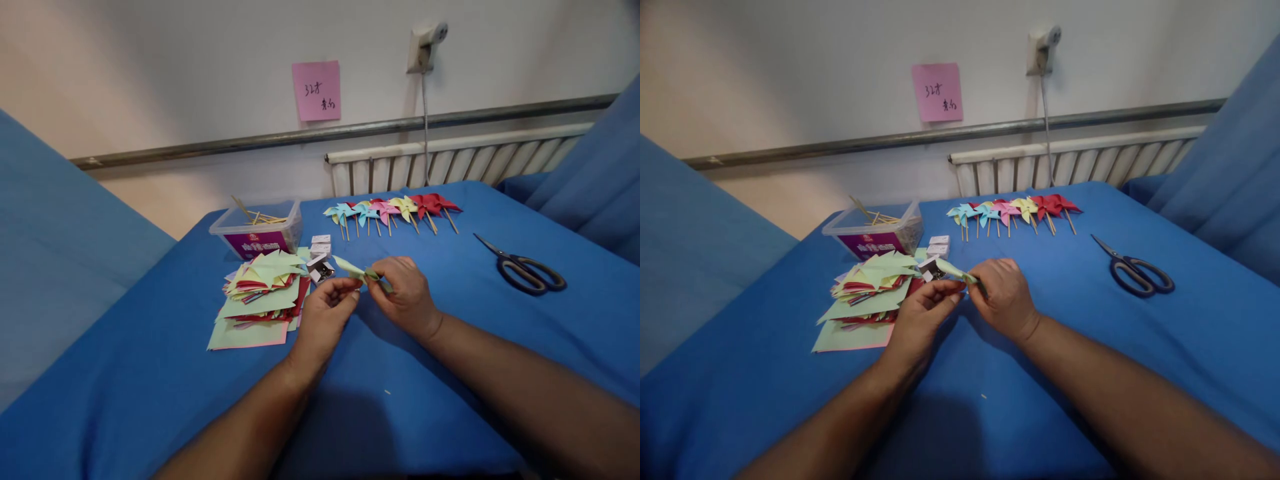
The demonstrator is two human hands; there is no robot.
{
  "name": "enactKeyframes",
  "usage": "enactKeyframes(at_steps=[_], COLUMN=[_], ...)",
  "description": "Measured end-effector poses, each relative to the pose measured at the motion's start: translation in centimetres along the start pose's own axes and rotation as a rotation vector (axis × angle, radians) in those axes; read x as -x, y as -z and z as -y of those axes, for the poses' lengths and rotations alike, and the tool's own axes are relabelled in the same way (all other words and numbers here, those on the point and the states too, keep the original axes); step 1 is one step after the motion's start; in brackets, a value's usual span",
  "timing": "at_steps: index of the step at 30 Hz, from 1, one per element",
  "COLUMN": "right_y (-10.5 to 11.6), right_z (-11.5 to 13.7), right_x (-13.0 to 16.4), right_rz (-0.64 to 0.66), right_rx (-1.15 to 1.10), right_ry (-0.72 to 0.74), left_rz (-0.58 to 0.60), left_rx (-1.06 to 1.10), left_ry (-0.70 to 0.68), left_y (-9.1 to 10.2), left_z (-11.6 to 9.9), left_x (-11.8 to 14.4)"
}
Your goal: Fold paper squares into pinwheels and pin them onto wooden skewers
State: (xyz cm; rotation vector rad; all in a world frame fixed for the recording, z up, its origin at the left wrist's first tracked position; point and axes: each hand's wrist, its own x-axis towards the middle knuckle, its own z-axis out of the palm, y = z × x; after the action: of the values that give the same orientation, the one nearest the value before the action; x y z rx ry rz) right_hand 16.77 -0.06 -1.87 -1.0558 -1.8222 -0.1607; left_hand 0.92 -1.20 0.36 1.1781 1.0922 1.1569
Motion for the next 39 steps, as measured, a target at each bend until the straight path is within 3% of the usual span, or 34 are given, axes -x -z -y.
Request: enactKeyframes(at_steps=[5,12,21,26,39], right_y=[0.1,0.5,0.3,0.6,0.8], right_z=[0.3,0.8,1.3,2.0,2.4], right_x=[-0.2,-0.4,-0.3,-0.2,0.2], right_rz=[0.053,0.097,0.127,0.240,0.300], right_rx=[0.096,0.187,0.221,0.168,0.039], right_ry=[0.125,0.148,0.169,0.143,0.139], left_rz=[0.029,-0.018,0.109,0.169,-0.076], left_rx=[0.076,0.134,0.276,0.408,0.346], left_ry=[0.000,-0.005,0.043,0.049,0.128], left_y=[-0.5,-0.7,-0.4,-0.2,0.4], left_z=[-0.3,-0.4,0.1,-0.4,0.4], left_x=[0.4,0.5,-0.1,-0.3,-1.1])
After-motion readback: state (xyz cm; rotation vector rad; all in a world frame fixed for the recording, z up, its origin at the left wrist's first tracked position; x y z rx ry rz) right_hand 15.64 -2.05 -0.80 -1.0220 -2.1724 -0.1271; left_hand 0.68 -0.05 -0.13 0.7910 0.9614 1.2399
